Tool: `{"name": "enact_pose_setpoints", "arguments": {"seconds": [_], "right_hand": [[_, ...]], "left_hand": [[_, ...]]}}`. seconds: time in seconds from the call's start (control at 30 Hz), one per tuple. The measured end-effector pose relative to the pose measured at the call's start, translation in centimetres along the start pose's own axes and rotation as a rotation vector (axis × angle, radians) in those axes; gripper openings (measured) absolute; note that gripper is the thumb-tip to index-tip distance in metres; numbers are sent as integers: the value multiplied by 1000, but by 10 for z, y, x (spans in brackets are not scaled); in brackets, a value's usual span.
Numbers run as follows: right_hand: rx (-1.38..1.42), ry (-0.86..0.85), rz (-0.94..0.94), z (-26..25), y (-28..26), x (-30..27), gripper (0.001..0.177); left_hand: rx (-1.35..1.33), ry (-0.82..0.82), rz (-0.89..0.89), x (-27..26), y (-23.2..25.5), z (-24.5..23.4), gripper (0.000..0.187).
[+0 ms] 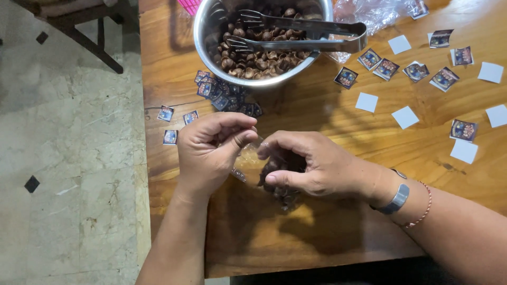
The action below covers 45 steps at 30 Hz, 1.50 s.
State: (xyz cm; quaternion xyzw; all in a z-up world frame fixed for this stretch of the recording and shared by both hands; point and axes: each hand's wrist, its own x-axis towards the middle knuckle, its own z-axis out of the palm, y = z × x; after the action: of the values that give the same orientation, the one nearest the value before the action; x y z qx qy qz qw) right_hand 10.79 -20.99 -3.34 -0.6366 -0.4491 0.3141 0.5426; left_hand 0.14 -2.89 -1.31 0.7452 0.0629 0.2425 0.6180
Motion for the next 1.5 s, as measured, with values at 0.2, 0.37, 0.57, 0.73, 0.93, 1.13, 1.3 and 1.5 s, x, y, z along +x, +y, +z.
{"name": "enact_pose_setpoints", "arguments": {"seconds": [0.2, 0.37, 0.57, 0.73, 0.93, 1.13, 1.3, 1.5], "right_hand": [[38, 37, 0, 7, 12, -1, 11], [23, 41, -21, 7, 10, -1, 10], [36, 56, -13, 5, 8, 0, 12], [42, 54, -3, 6, 8, -1, 13], [-181, -43, -28, 3, 11, -1, 15], [-186, -34, -91, 3, 13, -1, 12], [-229, -26, -83, 0, 14, -2, 17], [-178, -19, -69, 0, 11, -2, 14]], "left_hand": [[27, -25, 41, 0, 4, 1, 13], [-5, -16, 24, 0, 1, 2, 13], [-28, 19, -6, -1, -3, 0, 12], [-6, 1, -29, 0, -5, -3, 12], [122, -263, -197, 0, 10, -8, 55], [199, -283, -243, 3, 12, -12, 45], [192, -218, -253, 2, 10, -9, 27], [47, -211, -260, -1, 12, -10, 28]]}}
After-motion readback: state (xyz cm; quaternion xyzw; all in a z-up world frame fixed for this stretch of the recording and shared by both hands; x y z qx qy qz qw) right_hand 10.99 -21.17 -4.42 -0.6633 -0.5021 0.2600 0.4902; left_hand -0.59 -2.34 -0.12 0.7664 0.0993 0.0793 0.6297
